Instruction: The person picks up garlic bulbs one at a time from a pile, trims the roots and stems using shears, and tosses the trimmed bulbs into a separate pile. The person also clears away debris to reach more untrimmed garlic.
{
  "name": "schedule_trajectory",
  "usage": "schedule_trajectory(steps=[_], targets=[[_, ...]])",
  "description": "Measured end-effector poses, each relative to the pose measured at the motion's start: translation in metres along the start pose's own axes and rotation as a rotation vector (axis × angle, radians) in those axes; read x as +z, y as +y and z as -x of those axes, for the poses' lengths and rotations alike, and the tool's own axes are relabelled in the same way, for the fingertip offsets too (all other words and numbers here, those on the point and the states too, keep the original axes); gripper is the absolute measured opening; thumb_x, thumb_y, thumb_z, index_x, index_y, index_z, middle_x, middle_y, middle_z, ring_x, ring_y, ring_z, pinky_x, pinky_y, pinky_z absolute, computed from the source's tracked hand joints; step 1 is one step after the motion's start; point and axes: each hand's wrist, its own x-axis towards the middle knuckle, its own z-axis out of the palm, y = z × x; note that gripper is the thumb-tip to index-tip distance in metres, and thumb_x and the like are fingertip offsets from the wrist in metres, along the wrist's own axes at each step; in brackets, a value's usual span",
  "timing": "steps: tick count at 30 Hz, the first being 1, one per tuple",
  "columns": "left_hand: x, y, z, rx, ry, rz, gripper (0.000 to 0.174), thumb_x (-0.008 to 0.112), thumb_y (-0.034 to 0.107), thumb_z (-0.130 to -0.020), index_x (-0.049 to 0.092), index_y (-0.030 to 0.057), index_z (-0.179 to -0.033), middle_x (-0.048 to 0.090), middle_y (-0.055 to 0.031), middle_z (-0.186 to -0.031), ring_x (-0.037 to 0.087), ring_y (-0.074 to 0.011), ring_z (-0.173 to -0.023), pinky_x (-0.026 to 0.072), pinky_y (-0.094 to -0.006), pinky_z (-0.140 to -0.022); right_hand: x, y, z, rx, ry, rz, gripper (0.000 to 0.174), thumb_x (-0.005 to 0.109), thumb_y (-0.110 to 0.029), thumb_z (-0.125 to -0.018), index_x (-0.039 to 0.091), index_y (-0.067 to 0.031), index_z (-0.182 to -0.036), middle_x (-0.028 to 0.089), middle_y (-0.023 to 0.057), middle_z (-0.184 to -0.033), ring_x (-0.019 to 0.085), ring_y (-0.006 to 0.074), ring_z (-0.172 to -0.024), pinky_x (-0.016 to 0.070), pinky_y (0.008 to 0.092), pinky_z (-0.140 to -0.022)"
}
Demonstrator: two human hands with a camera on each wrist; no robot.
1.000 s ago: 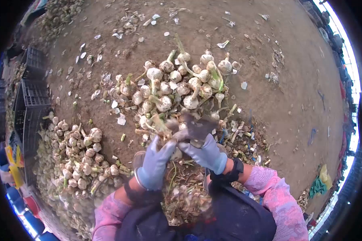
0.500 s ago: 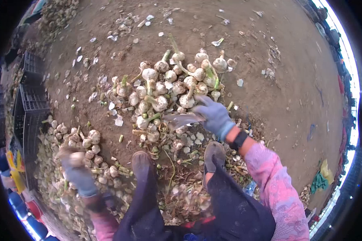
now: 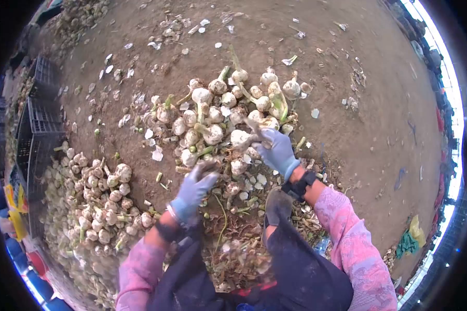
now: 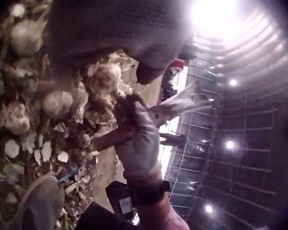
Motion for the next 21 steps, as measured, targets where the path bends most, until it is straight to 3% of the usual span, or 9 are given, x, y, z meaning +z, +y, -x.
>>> schedule_trajectory(steps=[3,7,8,11,15,16,17,18,21], targets=[[0.023,-0.04,-0.038,-0.054,0.024,0.519,0.044,0.058,0.029,-0.102,0.047,0.0068,-0.138,0.06,-0.0125,-0.129,0.063,-0.0232,-0.112,0.0532,-0.0371,-0.098,0.01,-0.028,0.01,0.097,-0.101,0.076,0.021,0.067,-0.006,-0.08,0.076,-0.0109,-0.098,0.073,0.0105,-0.101,0.068,0.0293,-0.103,0.0544,0.0349,-0.092],[0.019,-0.065,-0.079,-0.16,0.06,0.554,0.039,0.055,0.024,-0.103,0.043,0.006,-0.136,0.06,-0.0136,-0.13,0.064,-0.0248,-0.109,0.0549,-0.0382,-0.093,0.021,0.001,-0.007,-0.061,0.028,0.173,0.032,0.072,-0.012,-0.079,0.073,-0.0156,-0.111,0.071,0.0135,-0.112,0.066,0.0323,-0.11,0.0541,0.0377,-0.094],[0.019,-0.059,-0.072,-0.146,0.069,0.539,0.038,0.055,0.022,-0.103,0.043,0.0058,-0.135,0.06,-0.0138,-0.129,0.064,-0.0252,-0.109,0.0552,-0.0384,-0.092,0.019,0.01,-0.013,-0.206,0.05,0.408,0.036,0.071,-0.017,-0.083,0.07,-0.0171,-0.118,0.071,0.0145,-0.113,0.067,0.033,-0.106,0.0543,0.039,-0.093],[0.015,-0.053,-0.06,-0.144,0.068,0.549,0.036,0.053,0.017,-0.103,0.043,0.0049,-0.135,0.062,-0.0142,-0.124,0.065,-0.0265,-0.108,0.0558,-0.039,-0.091,0.026,0.011,-0.012,0.279,-0.343,0.343,0.035,0.069,-0.023,-0.086,0.069,-0.0166,-0.121,0.07,0.0162,-0.114,0.068,0.034,-0.103,0.0546,0.04,-0.09],[0.02,-0.048,-0.05,-0.136,0.057,0.541,0.037,0.057,0.019,-0.102,0.046,0.0066,-0.135,0.063,-0.01,-0.123,0.064,-0.0233,-0.109,0.055,-0.0369,-0.092,0.037,0.019,0.002,0.363,-0.287,0.352,0.036,0.069,-0.029,-0.088,0.07,-0.0162,-0.121,0.071,0.017,-0.107,0.069,0.0361,-0.097,0.0548,0.0405,-0.084],[0.026,-0.043,-0.046,-0.14,0.043,0.543,0.037,0.058,0.02,-0.101,0.048,0.0074,-0.135,0.063,-0.0083,-0.123,0.064,-0.0212,-0.108,0.0542,-0.0354,-0.092,0.033,0.005,0.009,0.377,-0.242,0.234,0.032,0.069,-0.024,-0.089,0.07,-0.0123,-0.119,0.075,0.0138,-0.099,0.072,0.0309,-0.088,0.0555,0.0381,-0.081],[0.032,-0.038,-0.043,-0.143,0.028,0.547,0.037,0.059,0.02,-0.101,0.049,0.0083,-0.134,0.063,-0.0065,-0.123,0.063,-0.0191,-0.108,0.0535,-0.034,-0.092,0.024,-0.036,0.013,0.668,-0.232,-0.151,0.031,0.07,-0.016,-0.09,0.07,-0.0083,-0.119,0.075,0.0082,-0.098,0.07,0.0193,-0.088,0.0544,0.0331,-0.079],[0.035,-0.036,-0.04,-0.095,0.009,0.514,0.039,0.066,0.024,-0.097,0.054,0.0106,-0.132,0.063,-0.0017,-0.121,0.061,-0.0124,-0.107,0.0503,-0.0297,-0.09,0.033,-0.033,0.026,0.684,-0.221,-0.245,0.03,0.071,-0.013,-0.09,0.07,-0.007,-0.119,0.074,0.0053,-0.099,0.067,0.0147,-0.088,0.0532,0.0311,-0.079],[0.042,-0.024,-0.032,0.128,-0.035,0.536,0.043,0.071,0.025,-0.093,0.054,0.0093,-0.13,0.063,0.0002,-0.117,0.059,-0.01,-0.105,0.0483,-0.0277,-0.088,0.049,-0.039,0.054,0.574,-0.301,-0.442,0.028,0.073,-0.012,-0.09,0.069,-0.0058,-0.117,0.072,0.002,-0.099,0.062,0.0092,-0.09,0.0498,0.0276,-0.079]])
